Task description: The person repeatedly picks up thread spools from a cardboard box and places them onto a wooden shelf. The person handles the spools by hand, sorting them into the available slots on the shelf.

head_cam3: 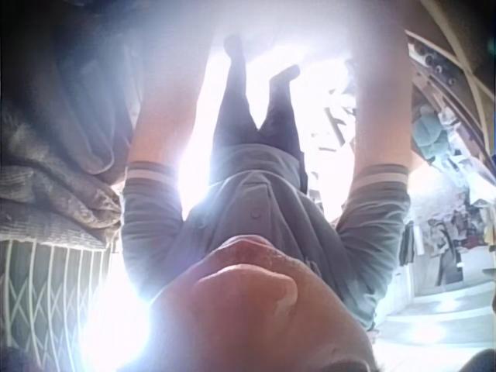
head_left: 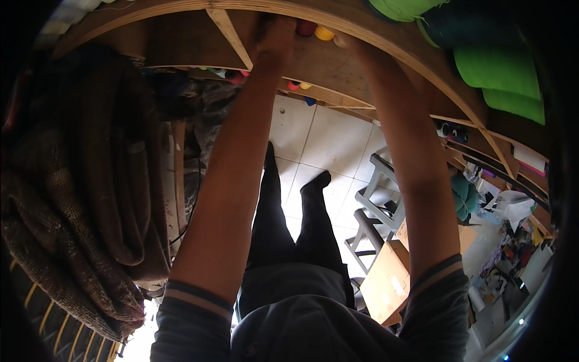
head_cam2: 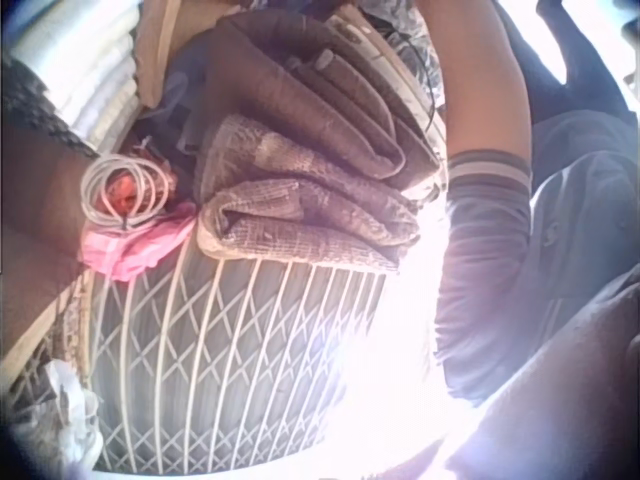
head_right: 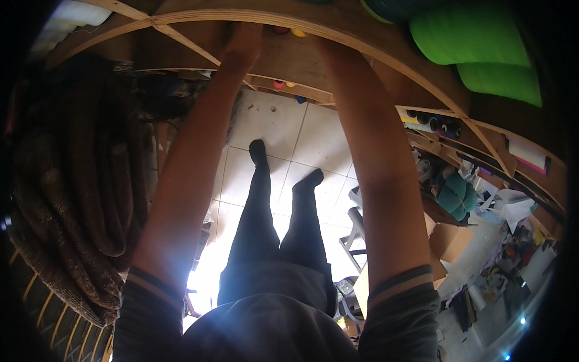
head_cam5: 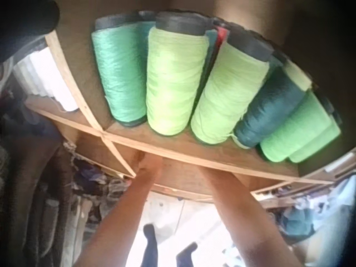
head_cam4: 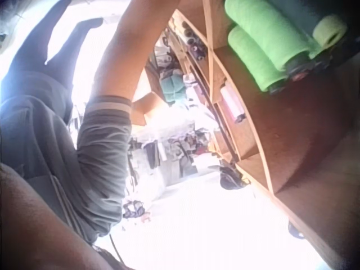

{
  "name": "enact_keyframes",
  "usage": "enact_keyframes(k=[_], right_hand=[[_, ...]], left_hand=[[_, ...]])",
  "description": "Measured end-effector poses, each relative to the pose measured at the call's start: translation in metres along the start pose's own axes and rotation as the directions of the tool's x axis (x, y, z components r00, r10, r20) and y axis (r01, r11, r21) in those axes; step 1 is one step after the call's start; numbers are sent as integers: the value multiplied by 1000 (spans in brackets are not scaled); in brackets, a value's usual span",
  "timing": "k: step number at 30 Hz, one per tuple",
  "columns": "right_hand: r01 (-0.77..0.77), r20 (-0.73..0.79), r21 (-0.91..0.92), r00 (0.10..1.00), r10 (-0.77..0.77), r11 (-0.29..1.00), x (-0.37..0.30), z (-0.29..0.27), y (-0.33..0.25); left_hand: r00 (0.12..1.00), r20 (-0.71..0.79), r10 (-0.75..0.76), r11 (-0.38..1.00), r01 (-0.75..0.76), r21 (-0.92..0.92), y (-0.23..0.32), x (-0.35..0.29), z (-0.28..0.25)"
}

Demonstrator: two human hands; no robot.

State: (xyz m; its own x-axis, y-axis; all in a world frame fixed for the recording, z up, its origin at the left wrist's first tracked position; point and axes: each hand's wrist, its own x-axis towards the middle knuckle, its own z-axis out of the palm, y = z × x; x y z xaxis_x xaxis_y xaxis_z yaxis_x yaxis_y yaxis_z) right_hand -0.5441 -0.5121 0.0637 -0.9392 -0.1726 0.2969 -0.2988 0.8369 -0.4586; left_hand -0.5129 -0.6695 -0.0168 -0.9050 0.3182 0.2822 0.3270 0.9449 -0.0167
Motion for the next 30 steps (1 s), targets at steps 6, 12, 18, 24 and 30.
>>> enact_keyframes(k=[6, 12, 18, 24, 30], right_hand=[[-23, -10, -14, 1000, 23, 1000, -4, -4, 1], [-15, -2, -9, 1000, 15, 1000, -2, 4, 0], [2, 4, -10, 1000, -2, 1000, 0, 9, -2], [23, 12, -14, 1000, -22, 1000, 4, 23, -3], [30, 10, -32, 1000, -29, 999, 2, 26, -3]], left_hand=[[948, 270, -170, 900, 261, -348, 16, 0, -45], [937, -46, -347, 791, 266, -551, 31, -42, -35], [959, 43, -280, 789, 255, -559, 31, -62, -13], [942, 63, -329, 780, 309, -544, 29, -62, -3], [954, 55, -293, 780, 272, -563, 26, -58, 0]])
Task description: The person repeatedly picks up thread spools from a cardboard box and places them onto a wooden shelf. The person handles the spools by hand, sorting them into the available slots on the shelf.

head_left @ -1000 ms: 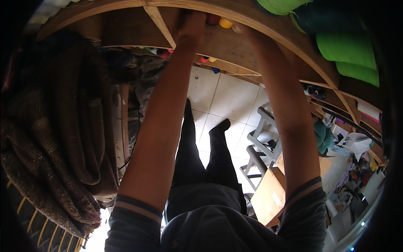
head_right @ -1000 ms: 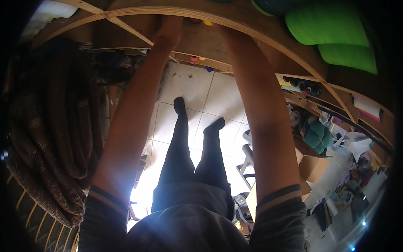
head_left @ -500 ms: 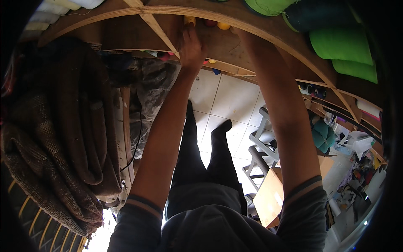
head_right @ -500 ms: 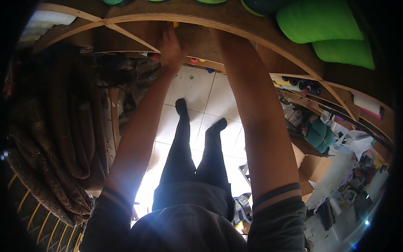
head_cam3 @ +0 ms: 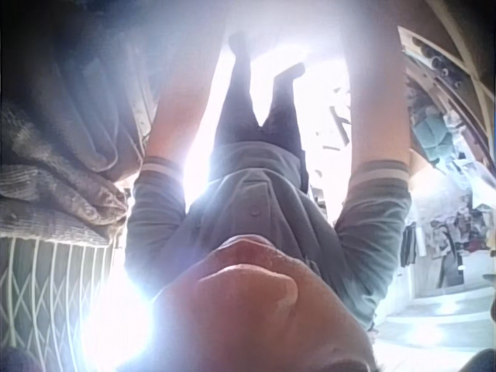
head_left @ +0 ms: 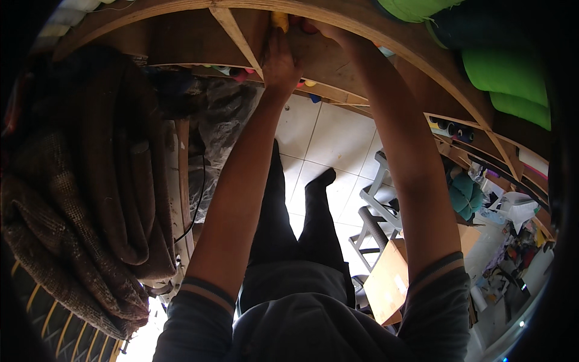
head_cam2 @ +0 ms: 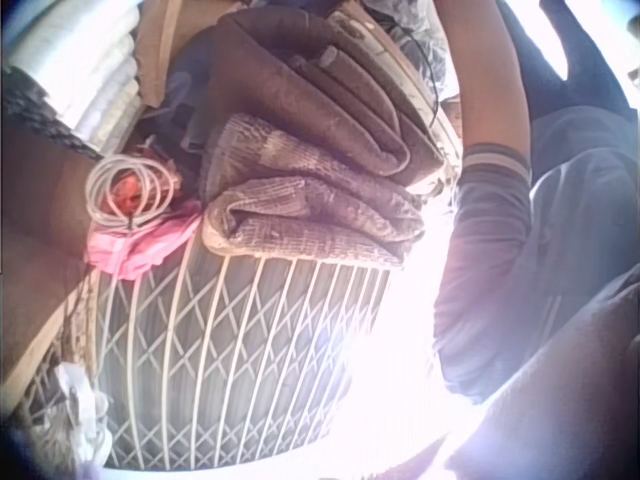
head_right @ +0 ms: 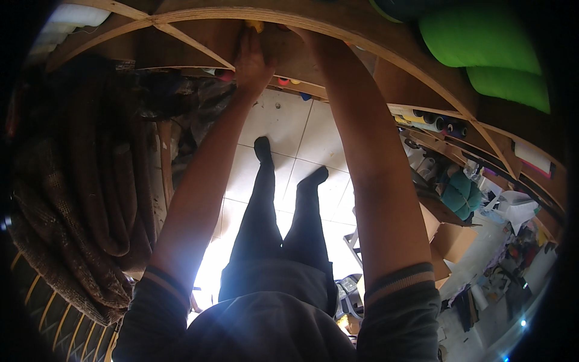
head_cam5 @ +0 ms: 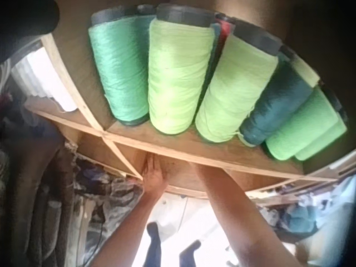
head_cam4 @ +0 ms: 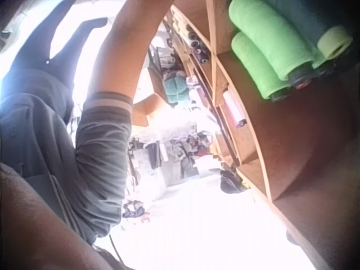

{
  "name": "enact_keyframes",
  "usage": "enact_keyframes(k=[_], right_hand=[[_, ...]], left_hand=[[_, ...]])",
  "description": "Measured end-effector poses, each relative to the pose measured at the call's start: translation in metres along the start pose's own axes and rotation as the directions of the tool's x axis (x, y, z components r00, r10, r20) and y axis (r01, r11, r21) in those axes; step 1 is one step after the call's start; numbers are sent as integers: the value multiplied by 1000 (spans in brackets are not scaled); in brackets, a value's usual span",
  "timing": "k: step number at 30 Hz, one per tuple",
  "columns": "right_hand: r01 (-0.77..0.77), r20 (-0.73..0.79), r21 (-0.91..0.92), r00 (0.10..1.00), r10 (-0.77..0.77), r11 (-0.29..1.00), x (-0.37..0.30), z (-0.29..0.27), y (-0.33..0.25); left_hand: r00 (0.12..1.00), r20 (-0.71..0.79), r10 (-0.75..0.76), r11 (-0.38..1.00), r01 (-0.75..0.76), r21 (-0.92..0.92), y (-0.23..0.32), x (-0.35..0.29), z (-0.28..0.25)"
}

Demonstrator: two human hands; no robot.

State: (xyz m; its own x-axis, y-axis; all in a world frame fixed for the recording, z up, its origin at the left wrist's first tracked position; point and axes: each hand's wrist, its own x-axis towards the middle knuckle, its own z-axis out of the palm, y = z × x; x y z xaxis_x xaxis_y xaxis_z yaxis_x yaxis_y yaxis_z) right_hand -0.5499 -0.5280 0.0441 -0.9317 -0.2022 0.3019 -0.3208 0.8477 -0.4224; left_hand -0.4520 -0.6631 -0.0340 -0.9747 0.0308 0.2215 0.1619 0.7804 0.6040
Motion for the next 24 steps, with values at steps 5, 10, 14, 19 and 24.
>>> enact_keyframes(k=[5, 10, 14, 19, 24], right_hand=[[15, 8, 0, 1000, -15, 1000, 1, 5, 0], [19, 14, -4, 1000, -19, 1000, -1, 10, -2], [18, 8, -16, 1000, -17, 1000, -7, 8, 3], [63, -19, 11, 998, -63, 998, -17, 13, -3], [249, -325, -97, 907, -267, 964, -52, -4, 5]], left_hand=[[999, 46, -15, 998, 12, 65, -3, 0, 3], [998, -17, 62, 977, -57, 207, -15, -8, 27], [991, -86, 104, 969, -81, 234, -3, -7, 30], [975, -137, 175, 940, -123, 318, -6, 2, 24], [990, 129, -56, 945, 11, 328, -2, 7, 23]])
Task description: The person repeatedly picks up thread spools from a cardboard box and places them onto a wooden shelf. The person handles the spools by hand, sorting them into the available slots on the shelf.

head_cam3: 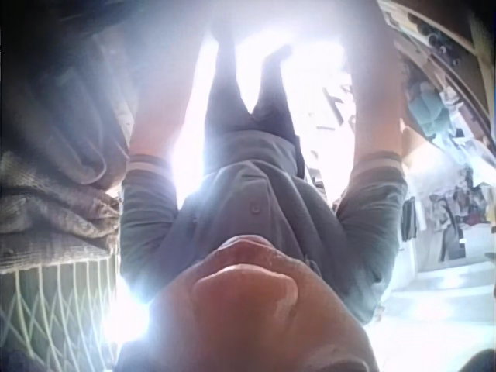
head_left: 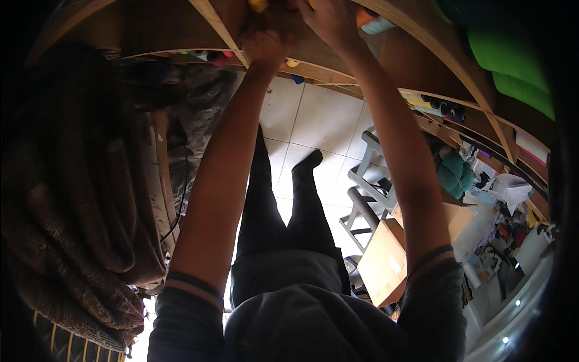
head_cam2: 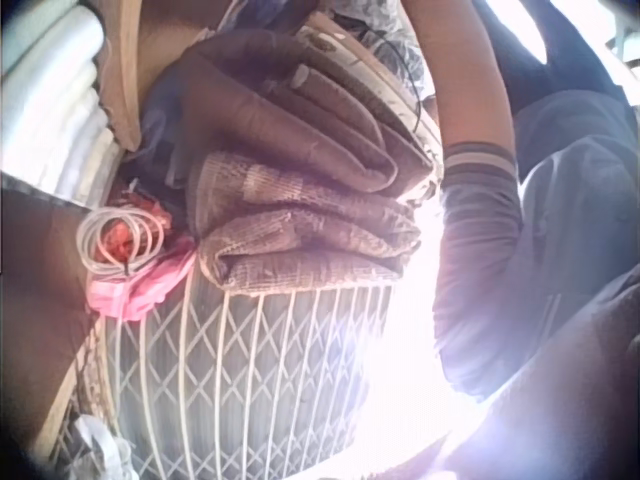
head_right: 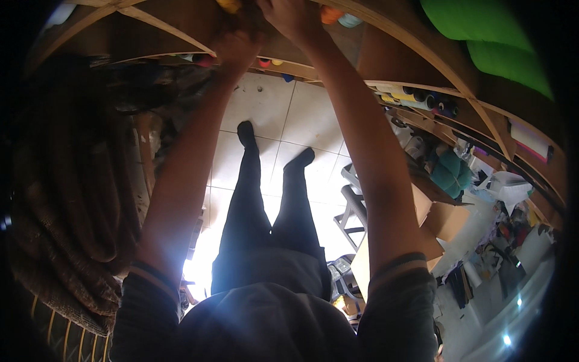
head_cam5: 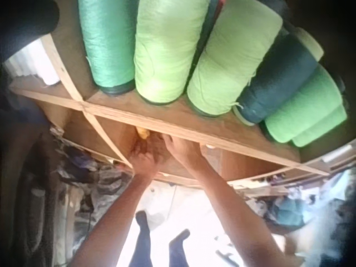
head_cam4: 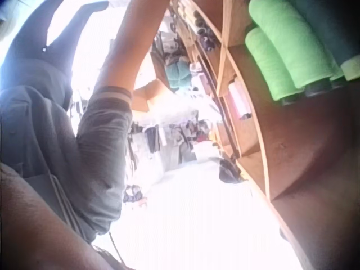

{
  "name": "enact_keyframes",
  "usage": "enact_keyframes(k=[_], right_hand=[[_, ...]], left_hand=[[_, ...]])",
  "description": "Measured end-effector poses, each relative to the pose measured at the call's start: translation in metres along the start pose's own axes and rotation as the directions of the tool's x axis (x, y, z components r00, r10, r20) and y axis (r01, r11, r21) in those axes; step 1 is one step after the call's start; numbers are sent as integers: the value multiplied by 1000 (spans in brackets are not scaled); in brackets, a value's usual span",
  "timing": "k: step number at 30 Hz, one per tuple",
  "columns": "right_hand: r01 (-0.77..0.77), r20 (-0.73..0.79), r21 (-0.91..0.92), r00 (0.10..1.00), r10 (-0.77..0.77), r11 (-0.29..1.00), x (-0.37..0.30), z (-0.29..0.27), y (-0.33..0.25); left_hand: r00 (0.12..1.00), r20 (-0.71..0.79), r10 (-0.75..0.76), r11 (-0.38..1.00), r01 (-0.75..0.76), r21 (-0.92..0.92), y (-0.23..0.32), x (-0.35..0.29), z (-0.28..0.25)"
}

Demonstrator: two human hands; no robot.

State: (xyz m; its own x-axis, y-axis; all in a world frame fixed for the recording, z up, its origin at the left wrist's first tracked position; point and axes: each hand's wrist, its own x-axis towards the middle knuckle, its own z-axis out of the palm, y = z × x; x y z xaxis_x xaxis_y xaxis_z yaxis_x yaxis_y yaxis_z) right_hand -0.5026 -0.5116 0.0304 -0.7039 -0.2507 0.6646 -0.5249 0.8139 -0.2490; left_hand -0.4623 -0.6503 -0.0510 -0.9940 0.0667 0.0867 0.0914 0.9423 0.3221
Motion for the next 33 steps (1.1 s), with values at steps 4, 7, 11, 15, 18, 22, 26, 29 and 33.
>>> enact_keyframes(k=[4, 7, 11, 15, 18, 22, 26, 29, 33], right_hand=[[-331, -264, -172, 923, 280, 928, -50, -59, 1], [-644, -338, 168, 673, 657, 746, -81, -58, 16], [-686, -212, -264, 727, 653, 678, -119, -18, 101], [-667, -370, -291, 739, 563, 686, -129, 8, 129], [-447, -514, -425, 835, 197, 787, -121, 17, 131], [-868, -145, -216, 481, 865, 447, -98, -7, 89], [-765, -128, -440, 571, 811, 469, -117, -7, 101], [-779, -132, -400, 570, 811, 482, -121, -5, 105], [-815, -158, -244, 567, 808, 525, -127, 2, 121]], left_hand=[[993, -113, 28, 997, -20, 78, -2, 0, 12], [994, -100, 38, 996, -29, 88, -22, 3, 29], [986, 160, 44, 988, -66, 138, -8, 4, 11], [975, 209, 81, 987, -107, 117, -3, 1, -13], [947, -262, 187, 982, -183, 41, -15, 1, 8], [984, -154, 90, 996, -90, 3, -16, -4, 6], [992, -59, 111, 994, -111, -8, -10, -3, 2], [981, -104, 162, 986, -157, 56, -14, -4, 7], [972, -123, 201, 979, -193, 71, -19, -2, 12]])
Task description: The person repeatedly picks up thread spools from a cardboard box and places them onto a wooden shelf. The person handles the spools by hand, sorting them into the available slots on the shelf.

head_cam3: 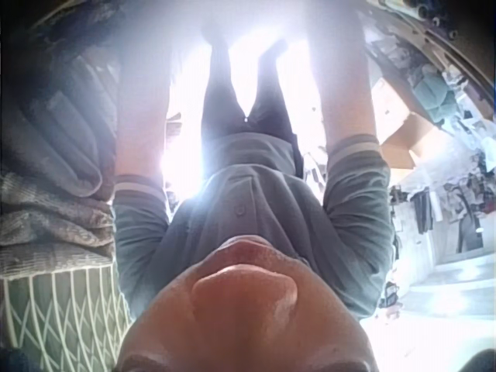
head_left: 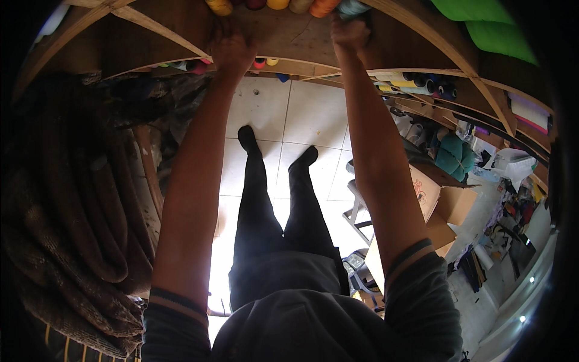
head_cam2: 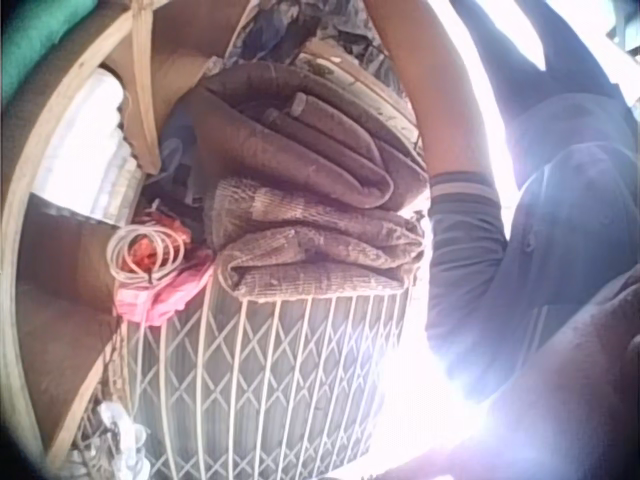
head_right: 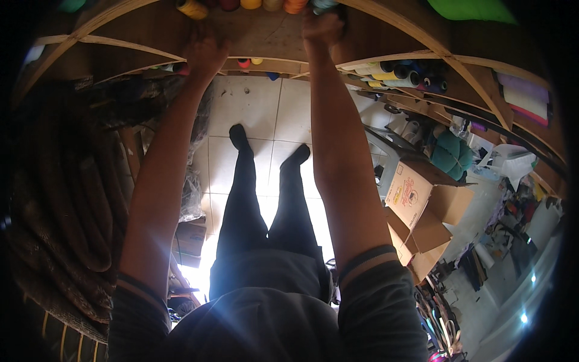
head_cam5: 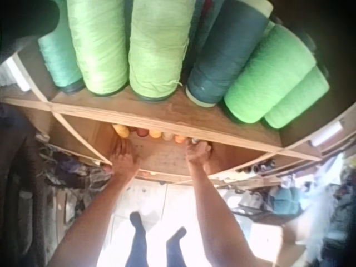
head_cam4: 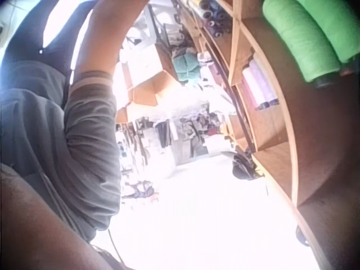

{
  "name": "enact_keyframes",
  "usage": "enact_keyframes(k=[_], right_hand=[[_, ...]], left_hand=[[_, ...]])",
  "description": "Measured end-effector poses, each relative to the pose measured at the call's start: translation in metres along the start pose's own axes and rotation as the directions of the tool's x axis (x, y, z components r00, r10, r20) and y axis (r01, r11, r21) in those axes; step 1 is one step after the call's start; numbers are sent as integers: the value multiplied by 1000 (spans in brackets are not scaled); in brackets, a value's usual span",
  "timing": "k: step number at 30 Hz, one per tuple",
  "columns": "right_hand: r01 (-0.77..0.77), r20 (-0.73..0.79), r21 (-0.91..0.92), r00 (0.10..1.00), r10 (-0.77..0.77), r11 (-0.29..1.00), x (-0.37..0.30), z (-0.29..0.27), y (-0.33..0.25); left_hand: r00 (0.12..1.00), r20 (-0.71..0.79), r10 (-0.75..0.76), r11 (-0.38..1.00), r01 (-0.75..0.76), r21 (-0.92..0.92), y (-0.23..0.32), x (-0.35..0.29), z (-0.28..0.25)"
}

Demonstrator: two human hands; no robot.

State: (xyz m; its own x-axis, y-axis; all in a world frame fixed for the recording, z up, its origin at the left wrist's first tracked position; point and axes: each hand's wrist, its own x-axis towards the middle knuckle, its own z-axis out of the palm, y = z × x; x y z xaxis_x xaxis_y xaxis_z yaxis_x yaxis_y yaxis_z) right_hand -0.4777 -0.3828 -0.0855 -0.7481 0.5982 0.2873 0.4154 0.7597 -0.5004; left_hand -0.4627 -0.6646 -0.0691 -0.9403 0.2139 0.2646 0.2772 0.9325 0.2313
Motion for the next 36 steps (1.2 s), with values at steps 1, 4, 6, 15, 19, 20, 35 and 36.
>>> enact_keyframes(k=[1, 4, 6, 15, 19, 20, 35, 36], right_hand=[[-3, -7, 41, 1000, 3, 999, 1, 3, 3], [-198, -183, 54, 962, 204, 979, -2, 8, -27], [45, -2, -178, 999, -46, 983, 5, 12, 10], [76, 146, -197, 988, -48, 977, -30, -30, -47], [60, 194, -18, 979, -55, 998, -30, -48, -71], [85, 196, -26, 978, -78, 996, -29, -48, -69], [225, 125, -238, 972, -200, 945, -12, -5, -31], [235, 135, -209, 968, -209, 949, -17, -8, -35]], left_hand=[[1000, 11, -6, 1000, 6, -13, 0, 1, 0], [999, 18, -27, 999, 27, -20, -2, -2, -3], [999, -27, -18, 1000, 18, -13, 5, -1, -6], [997, 65, -50, 998, 52, -36, 5, 0, -5], [1000, -2, -25, 994, 24, -106, 1, -5, -4], [999, 7, -33, 992, 33, -125, 4, -5, -8], [989, 140, -40, 990, 58, -127, 2, -26, -27], [987, 152, -51, 989, 71, -129, 1, -28, -27]])
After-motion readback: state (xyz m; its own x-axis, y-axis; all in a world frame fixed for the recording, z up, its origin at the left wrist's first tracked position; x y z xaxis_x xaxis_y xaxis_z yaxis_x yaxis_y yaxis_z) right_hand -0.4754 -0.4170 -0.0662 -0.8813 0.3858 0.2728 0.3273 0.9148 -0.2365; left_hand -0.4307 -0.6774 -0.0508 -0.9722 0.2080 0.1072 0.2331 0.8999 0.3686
